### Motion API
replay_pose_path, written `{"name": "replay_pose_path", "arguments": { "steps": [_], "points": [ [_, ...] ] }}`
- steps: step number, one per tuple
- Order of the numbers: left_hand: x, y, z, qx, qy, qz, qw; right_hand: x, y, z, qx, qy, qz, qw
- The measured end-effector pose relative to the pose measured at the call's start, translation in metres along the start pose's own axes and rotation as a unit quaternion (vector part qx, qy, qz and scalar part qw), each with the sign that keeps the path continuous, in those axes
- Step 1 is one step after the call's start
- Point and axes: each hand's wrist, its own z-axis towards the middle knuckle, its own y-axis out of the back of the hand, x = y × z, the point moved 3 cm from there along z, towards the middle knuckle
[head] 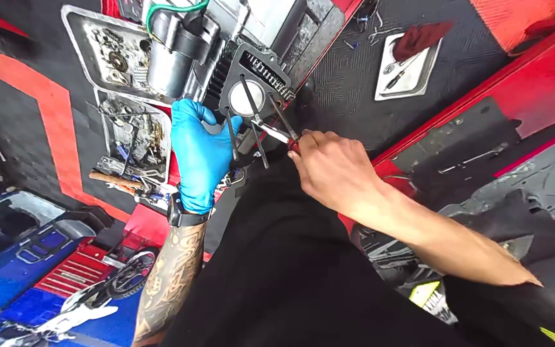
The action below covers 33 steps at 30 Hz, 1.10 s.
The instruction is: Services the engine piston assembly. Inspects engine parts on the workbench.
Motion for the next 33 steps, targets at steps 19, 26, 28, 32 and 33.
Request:
{"name": "replay_pose_path", "arguments": {
  "steps": [19,26,28,32,33],
  "points": [
    [0.002,0.0,-0.005,-0.002,-0.008,-0.002,1.0,-0.047,0.004,0.031,0.056,0.149,0.052,0.986],
    [0.003,-0.002,-0.008,-0.005,0.012,-0.014,1.0,-0.051,-0.046,0.021,0.036,0.084,0.32,0.943],
    [0.003,-0.002,-0.01,-0.007,0.018,-0.023,1.0,-0.042,-0.061,0.013,0.021,0.063,0.359,0.931],
    [0.005,-0.002,-0.012,-0.012,0.0,-0.033,0.999,-0.031,-0.079,0.003,0.02,0.031,0.422,0.906],
    [0.005,-0.002,-0.013,-0.012,-0.002,-0.03,0.999,-0.028,-0.081,0.002,0.024,0.027,0.436,0.899]
  ]
}}
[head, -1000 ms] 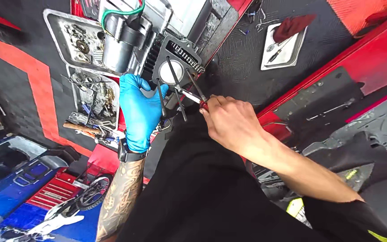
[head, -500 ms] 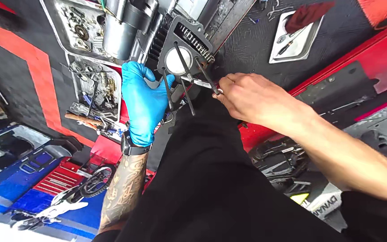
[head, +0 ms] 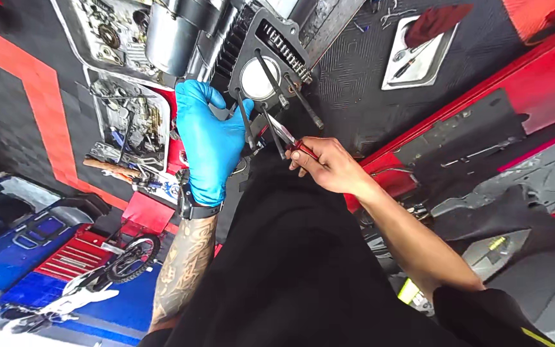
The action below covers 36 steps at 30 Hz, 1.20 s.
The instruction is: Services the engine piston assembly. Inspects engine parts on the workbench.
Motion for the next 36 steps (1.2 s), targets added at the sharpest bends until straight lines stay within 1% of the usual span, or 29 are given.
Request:
{"name": "replay_pose_path", "arguments": {
  "steps": [5,9,12,16,19,21,24,26,30,36],
  "points": [
    [0.002,0.001,-0.001,-0.001,-0.003,0.006,1.0,-0.001,-0.014,0.002,0.01,-0.029,0.118,0.993],
    [0.003,0.002,-0.004,0.008,-0.011,-0.006,1.0,-0.003,-0.029,-0.001,-0.006,-0.034,0.2,0.979],
    [0.003,0.001,-0.003,0.004,-0.01,-0.008,1.0,-0.003,-0.036,-0.004,-0.026,-0.029,0.232,0.972],
    [0.002,-0.004,0.013,-0.006,0.003,-0.014,1.0,-0.002,-0.037,-0.003,-0.036,-0.021,0.246,0.968],
    [0.004,0.001,0.0,0.006,-0.018,-0.015,1.0,0.003,-0.036,-0.001,-0.03,-0.034,0.262,0.964],
    [0.006,0.002,-0.005,0.005,-0.026,-0.018,0.999,0.005,-0.036,-0.002,-0.02,-0.054,0.307,0.95],
    [0.004,0.0,-0.001,0.006,-0.032,-0.023,0.999,0.008,-0.038,-0.004,0.008,-0.078,0.415,0.906],
    [0.002,-0.001,0.002,0.006,-0.035,-0.02,0.999,0.009,-0.036,-0.004,0.027,-0.088,0.451,0.888],
    [0.002,-0.001,0.003,0.009,-0.027,-0.016,0.999,0.008,-0.026,-0.003,0.061,-0.115,0.47,0.873],
    [0.001,-0.002,0.006,0.007,-0.018,-0.006,1.0,-0.002,-0.013,0.003,0.121,-0.13,0.485,0.856]
  ]
}}
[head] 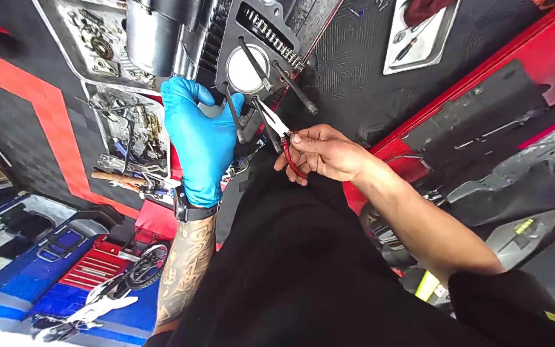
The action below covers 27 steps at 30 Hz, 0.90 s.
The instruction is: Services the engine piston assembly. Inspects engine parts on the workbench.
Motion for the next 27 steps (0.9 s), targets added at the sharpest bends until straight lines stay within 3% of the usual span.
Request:
{"name": "replay_pose_path", "arguments": {
  "steps": [7,10,15,22,27],
  "points": [
    [-0.002,0.001,-0.002,-0.001,-0.004,0.006,1.0,-0.008,0.027,0.019,0.117,0.01,0.058,0.991],
    [-0.002,0.004,-0.007,-0.009,0.009,0.01,1.0,-0.008,0.036,0.026,0.142,0.042,0.03,0.988],
    [-0.002,0.003,-0.006,-0.002,0.023,0.008,1.0,-0.009,0.044,0.024,0.116,0.083,-0.012,0.99],
    [-0.004,-0.001,0.006,-0.003,0.027,-0.009,1.0,-0.016,0.042,0.031,0.148,0.106,0.016,0.983],
    [0.0,-0.002,0.006,-0.014,0.015,-0.014,1.0,-0.009,0.016,0.014,0.055,0.082,-0.034,0.995]
  ]
}}
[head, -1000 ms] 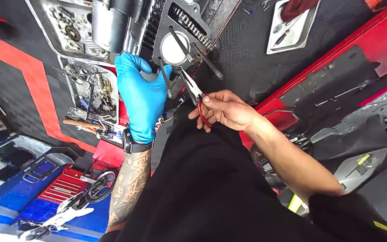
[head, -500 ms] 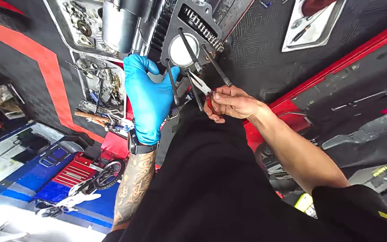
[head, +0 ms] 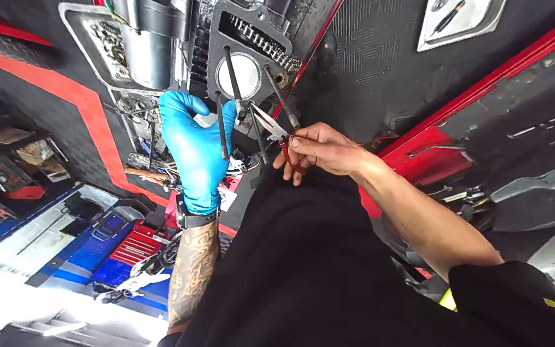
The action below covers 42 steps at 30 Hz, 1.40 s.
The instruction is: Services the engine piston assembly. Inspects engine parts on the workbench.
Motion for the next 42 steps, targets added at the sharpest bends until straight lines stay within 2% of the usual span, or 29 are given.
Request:
{"name": "replay_pose_path", "arguments": {
  "steps": [4,9,11,14,25,30,36,42],
  "points": [
    [0.001,-0.001,0.001,0.001,0.001,-0.019,1.0,0.009,-0.019,-0.007,-0.079,-0.024,-0.028,0.996],
    [0.002,-0.002,0.003,0.005,0.001,-0.028,1.0,-0.009,-0.047,-0.004,-0.179,0.005,0.007,0.984],
    [0.002,-0.001,0.002,0.008,0.003,-0.026,1.0,-0.013,-0.057,-0.002,-0.187,0.005,0.049,0.981],
    [0.001,-0.001,0.001,0.002,-0.003,-0.016,1.0,-0.013,-0.055,-0.002,-0.162,-0.01,0.093,0.982],
    [-0.005,0.0,-0.001,0.004,0.0,-0.008,1.0,-0.005,-0.022,-0.003,-0.054,-0.052,0.124,0.989],
    [-0.006,0.0,-0.002,0.007,0.0,0.007,1.0,-0.006,0.001,0.003,-0.001,-0.01,0.058,0.998],
    [-0.009,0.002,-0.005,0.017,0.051,0.018,0.998,-0.008,0.016,0.012,0.047,0.08,-0.063,0.994],
    [-0.004,-0.005,-0.004,-0.014,-0.017,-0.035,0.999,0.0,0.032,0.021,0.089,0.111,-0.168,0.975]
  ]
}}
